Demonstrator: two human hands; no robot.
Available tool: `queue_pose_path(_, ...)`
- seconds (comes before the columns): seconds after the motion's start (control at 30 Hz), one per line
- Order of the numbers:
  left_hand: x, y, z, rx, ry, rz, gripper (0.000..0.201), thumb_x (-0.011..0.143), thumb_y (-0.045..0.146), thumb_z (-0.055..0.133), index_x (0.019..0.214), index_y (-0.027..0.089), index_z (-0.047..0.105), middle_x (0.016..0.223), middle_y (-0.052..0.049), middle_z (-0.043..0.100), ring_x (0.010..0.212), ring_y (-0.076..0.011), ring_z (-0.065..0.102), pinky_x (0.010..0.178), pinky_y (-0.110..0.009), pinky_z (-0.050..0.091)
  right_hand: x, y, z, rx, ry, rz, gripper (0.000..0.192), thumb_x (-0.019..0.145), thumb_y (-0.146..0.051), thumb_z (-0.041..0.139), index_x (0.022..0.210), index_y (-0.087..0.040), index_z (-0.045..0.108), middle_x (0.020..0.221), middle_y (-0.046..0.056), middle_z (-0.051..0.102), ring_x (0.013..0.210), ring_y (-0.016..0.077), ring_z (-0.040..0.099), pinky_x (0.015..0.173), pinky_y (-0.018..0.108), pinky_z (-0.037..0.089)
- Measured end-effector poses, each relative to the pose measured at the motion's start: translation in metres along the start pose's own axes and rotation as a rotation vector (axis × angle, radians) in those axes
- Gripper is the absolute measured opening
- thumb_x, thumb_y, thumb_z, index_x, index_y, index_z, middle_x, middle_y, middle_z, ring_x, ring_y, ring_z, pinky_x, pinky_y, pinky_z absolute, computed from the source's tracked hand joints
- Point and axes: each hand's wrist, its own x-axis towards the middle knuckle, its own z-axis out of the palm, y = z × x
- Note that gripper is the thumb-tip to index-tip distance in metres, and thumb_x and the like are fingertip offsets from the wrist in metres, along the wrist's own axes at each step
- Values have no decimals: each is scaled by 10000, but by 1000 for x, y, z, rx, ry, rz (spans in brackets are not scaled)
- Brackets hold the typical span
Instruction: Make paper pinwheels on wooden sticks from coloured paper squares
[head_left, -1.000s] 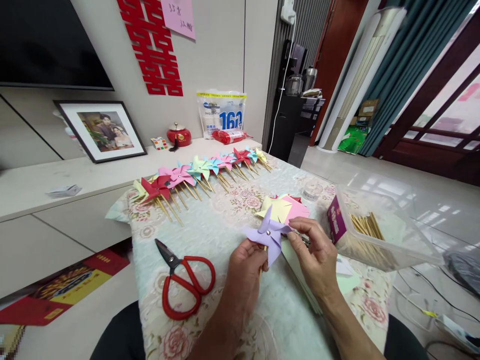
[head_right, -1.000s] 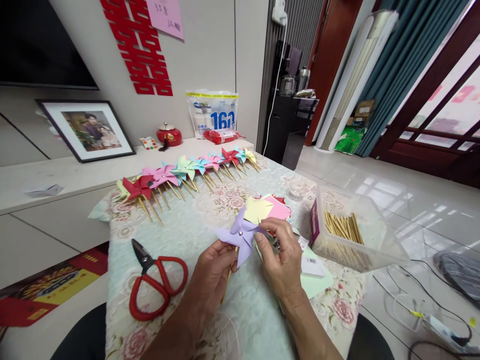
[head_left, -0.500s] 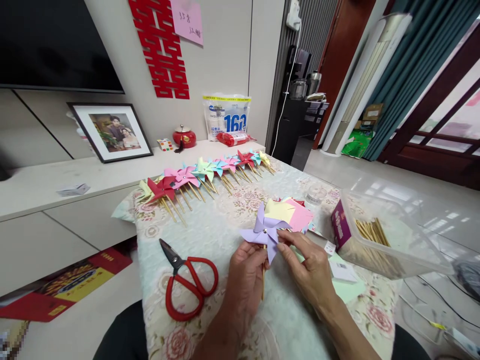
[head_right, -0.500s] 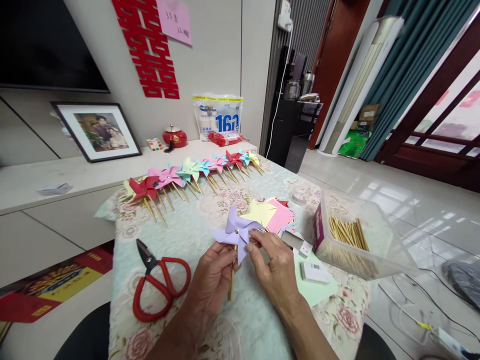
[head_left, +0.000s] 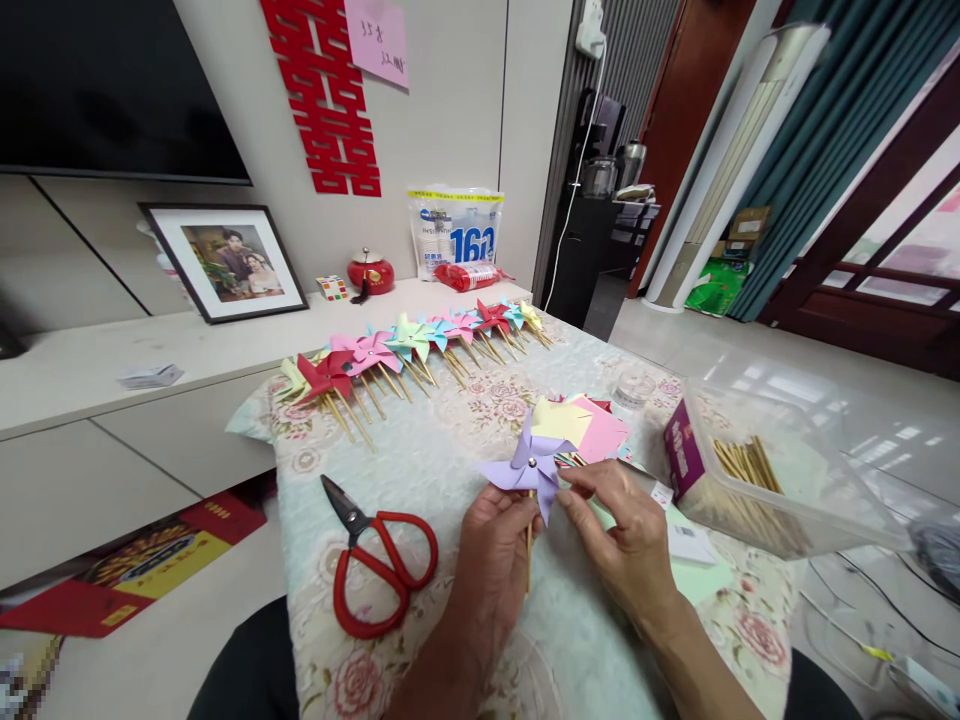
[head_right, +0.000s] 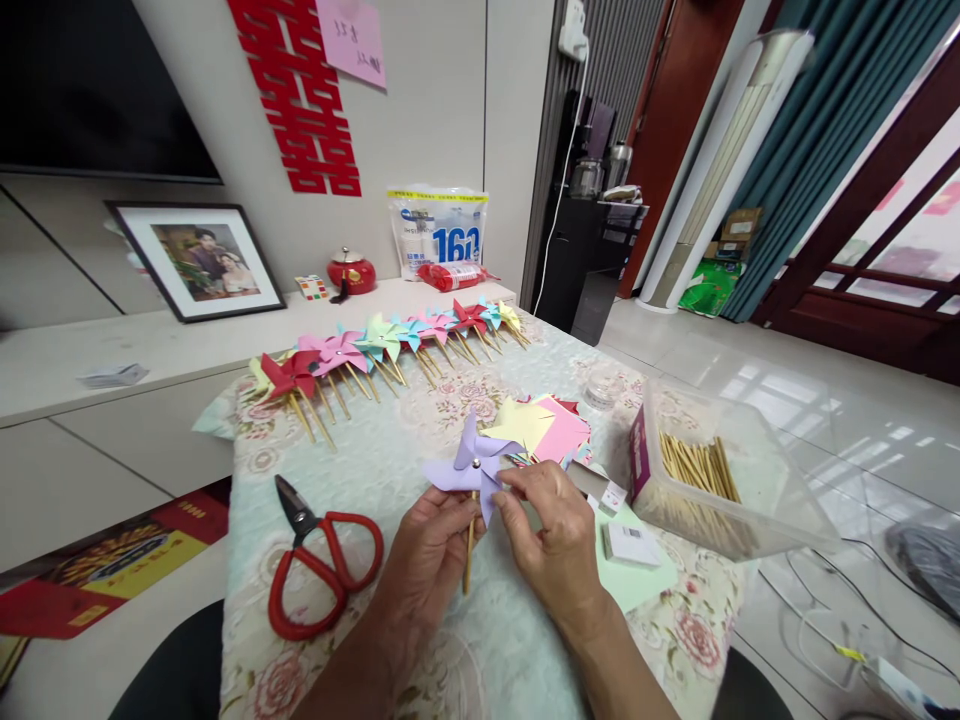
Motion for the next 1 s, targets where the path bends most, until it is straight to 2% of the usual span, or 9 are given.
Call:
queue_pose_path(0.1, -1, -4, 2, -22, -35, -4, 308, 505, 89, 795, 792, 147, 700, 717, -4, 661, 621, -93, 517, 588, -220, 391, -1, -1, 2, -72, -35, -76, 38, 914, -144, 639, 893, -166, 663, 781, 56, 658, 730, 192, 605, 664, 317, 465)
queue_pose_path(0.2, -3, -8, 5, -31, -86, -16, 296, 520, 59, 763, 797, 154, 717, 710, 1, 667, 622, -90, 522, 590, -212, 386, -2, 1, 3, -153, -57, -120, 117, 932, -166, 622, 816, -174, 621, 729, 47, 615, 698, 197, 566, 649, 328, 426)
queue_pose_path(0.4, -7, -13, 8, -25, -139, -7, 310, 554, 64, 734, 848, 159, 752, 800, -35, 729, 696, -125, 593, 652, -231, 426, -3, 2, 1, -204, -70, -114, 117, 935, -178, 623, 820, -183, 599, 737, 41, 597, 707, 198, 550, 670, 336, 405)
queue_pose_path(0.57, -4, -12, 5, -37, -125, -13, 310, 546, 70, 763, 843, 158, 742, 813, -44, 728, 710, -133, 600, 652, -234, 426, -4, -1, 2, -130, -57, -88, 82, 934, -165, 616, 855, -188, 606, 761, 39, 615, 723, 193, 562, 675, 322, 417)
queue_pose_path(0.67, 5, -5, -2, -86, -77, 11, 295, 540, 99, 799, 819, 161, 729, 815, -41, 711, 734, -138, 603, 686, -241, 445, -5, -4, 4, -14, -82, -5, 91, 951, -181, 583, 865, -192, 613, 772, 29, 621, 715, 176, 582, 665, 295, 431)
queue_pose_path(0.73, 12, 3, -8, -124, -29, 46, 276, 524, 111, 818, 772, 172, 712, 798, -23, 689, 702, -126, 581, 656, -234, 439, -7, -6, 8, 55, -179, 95, 144, 972, -225, 550, 849, -201, 619, 762, 15, 632, 690, 165, 597, 649, 281, 434)
queue_pose_path(0.87, 22, 14, -17, -223, 35, 91, 242, 525, 93, 826, 709, 162, 684, 776, -9, 662, 657, -104, 550, 646, -231, 439, -13, -13, 17, 202, -528, 327, 228, 991, -350, 505, 847, -224, 630, 763, -5, 678, 675, 163, 621, 639, 268, 441)
queue_pose_path(0.93, 24, 14, -19, -278, 53, 88, 286, 512, 71, 833, 744, 156, 688, 822, -16, 665, 714, -116, 580, 681, -239, 449, -18, -15, 23, 230, -608, 384, 239, 980, -389, 500, 862, -226, 629, 743, -8, 675, 671, 171, 611, 638, 270, 436)
queue_pose_path(1.0, 26, 11, -21, -305, 36, 101, 319, 504, 68, 844, 766, 153, 685, 851, -19, 662, 738, -114, 585, 697, -237, 448, -22, -14, 28, 222, -623, 418, 253, 966, -413, 497, 859, -222, 623, 716, -8, 656, 656, 175, 590, 630, 271, 424)
